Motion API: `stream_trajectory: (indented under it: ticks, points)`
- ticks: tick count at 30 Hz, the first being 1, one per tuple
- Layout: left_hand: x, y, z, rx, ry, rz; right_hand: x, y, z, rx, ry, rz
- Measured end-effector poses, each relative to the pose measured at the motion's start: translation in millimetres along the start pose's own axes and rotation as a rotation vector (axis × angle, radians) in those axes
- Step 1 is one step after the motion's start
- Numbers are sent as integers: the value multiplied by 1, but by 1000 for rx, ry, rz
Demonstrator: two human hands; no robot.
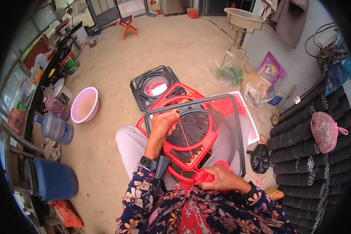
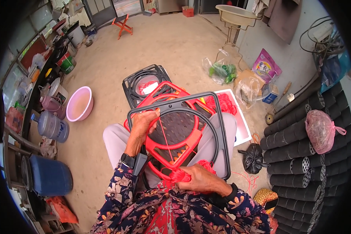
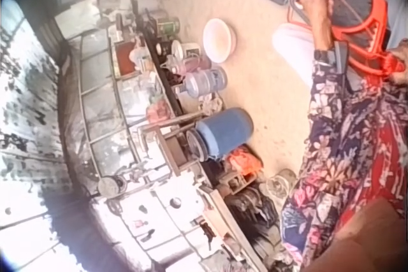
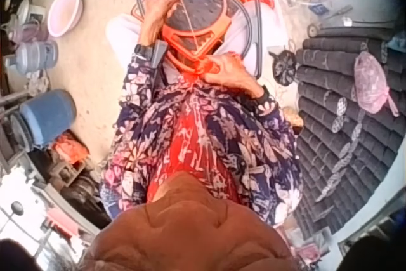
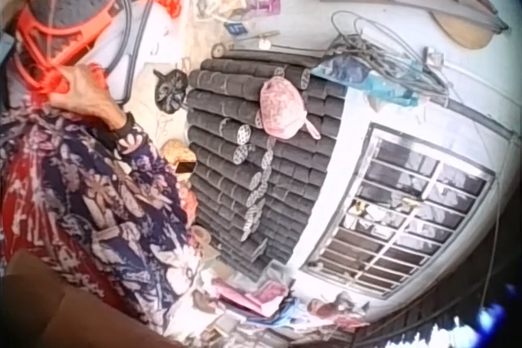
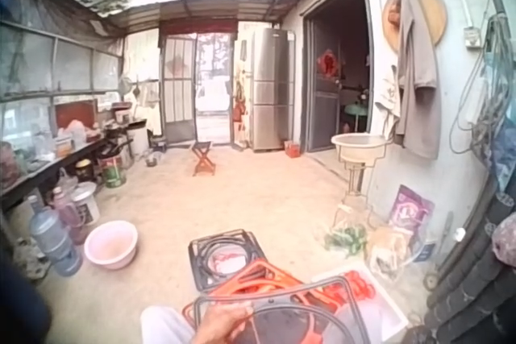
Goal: Winding a red cord onto a spool frame by hand.
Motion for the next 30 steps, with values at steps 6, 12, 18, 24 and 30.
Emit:
stream_trajectory:
  ticks: [6, 12, 18, 24, 30]
  points:
    - [8, 13, -2, -64, -3, -22, -7, 19, -3, -40, -45, -89]
    - [13, 16, -2, -37, -30, -11, 13, 62, -9, -222, -84, -22]
    - [14, 17, -2, -58, -197, -22, 36, 100, 7, -586, -9, 42]
    - [9, 23, -7, -133, -377, 148, 20, 85, 80, -463, 80, 110]
    - [-2, 30, -21, -301, -429, 362, -41, 83, 144, -348, -97, 59]
Point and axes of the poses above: each hand's wrist, its own z-axis towards the middle knuckle, its own y-axis out of the back of the hand, x = y × z, the point moved 10 cm from there along z, towards the middle knuckle, and after that the axes turned 3 degrees about -y, right-handed, at the moved point
